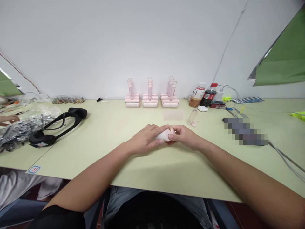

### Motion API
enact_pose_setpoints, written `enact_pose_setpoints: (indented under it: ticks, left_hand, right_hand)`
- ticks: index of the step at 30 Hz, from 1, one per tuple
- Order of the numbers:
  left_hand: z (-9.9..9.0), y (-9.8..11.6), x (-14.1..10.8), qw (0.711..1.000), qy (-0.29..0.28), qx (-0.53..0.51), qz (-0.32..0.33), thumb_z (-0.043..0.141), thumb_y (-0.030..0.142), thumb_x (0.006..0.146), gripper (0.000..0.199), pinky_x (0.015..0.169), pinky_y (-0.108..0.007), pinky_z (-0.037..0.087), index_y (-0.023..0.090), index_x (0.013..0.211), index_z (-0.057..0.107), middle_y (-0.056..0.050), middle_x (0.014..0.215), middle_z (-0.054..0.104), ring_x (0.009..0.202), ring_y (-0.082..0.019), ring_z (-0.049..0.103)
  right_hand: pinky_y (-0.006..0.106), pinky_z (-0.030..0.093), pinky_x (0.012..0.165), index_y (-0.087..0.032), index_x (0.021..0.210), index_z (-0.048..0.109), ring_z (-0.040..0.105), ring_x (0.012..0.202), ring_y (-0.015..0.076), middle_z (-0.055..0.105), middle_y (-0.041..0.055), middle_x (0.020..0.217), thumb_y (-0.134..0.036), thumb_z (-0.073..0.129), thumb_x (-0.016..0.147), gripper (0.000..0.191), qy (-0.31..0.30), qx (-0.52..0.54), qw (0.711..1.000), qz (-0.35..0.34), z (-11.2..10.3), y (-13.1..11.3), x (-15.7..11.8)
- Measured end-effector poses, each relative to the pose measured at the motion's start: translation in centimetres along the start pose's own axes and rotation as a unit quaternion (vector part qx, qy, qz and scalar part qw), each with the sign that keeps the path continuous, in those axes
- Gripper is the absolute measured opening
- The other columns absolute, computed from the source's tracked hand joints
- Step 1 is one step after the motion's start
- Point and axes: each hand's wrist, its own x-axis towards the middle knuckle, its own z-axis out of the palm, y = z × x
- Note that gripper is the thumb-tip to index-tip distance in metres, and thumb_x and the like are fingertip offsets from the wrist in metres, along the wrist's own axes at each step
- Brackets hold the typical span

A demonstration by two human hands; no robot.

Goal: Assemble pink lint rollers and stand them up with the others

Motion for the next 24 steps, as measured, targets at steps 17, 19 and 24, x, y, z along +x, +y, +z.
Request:
enact_pose_setpoints:
  ticks: [17,19,24]
  left_hand:
    - [0.3,0.1,0.2,0.99,0.001,0.127,-0.063,0.058,0.065,0.079,0.05,0.076,-0.034,0.039,0.024,0.106,0.065,-0.009,0.099,0.06,0.093,-0.027,0.052]
    - [0.4,-0.1,0.3,0.989,0.003,0.131,-0.067,0.057,0.067,0.079,0.052,0.076,-0.034,0.04,0.024,0.106,0.065,-0.009,0.1,0.06,0.094,-0.027,0.052]
    - [0.5,-0.3,0.2,0.987,0.008,0.14,-0.074,0.054,0.071,0.079,0.054,0.076,-0.033,0.041,0.025,0.105,0.064,-0.006,0.098,0.061,0.094,-0.024,0.053]
  right_hand:
    - [0.024,0.033,0.055,-0.019,0.093,0.06,0.047,0.058,0.012,0.055,-0.0047,0.064,-0.045,0.07,0.076,0.032,-0.005,-0.242,0.968,-0.068,-0.4,0.6,-0.2]
    - [0.024,0.035,0.056,-0.019,0.093,0.059,0.048,0.061,0.0123,0.057,-0.0027,0.071,-0.044,0.07,0.076,0.032,0.007,-0.256,0.963,-0.086,-0.3,0.7,-0.1]
    - [0.025,0.038,0.058,-0.019,0.081,0.055,0.047,0.065,0.0116,0.057,0.0029,0.092,-0.048,0.069,0.076,0.033,0.033,-0.282,0.949,-0.137,-0.2,0.6,0.0]
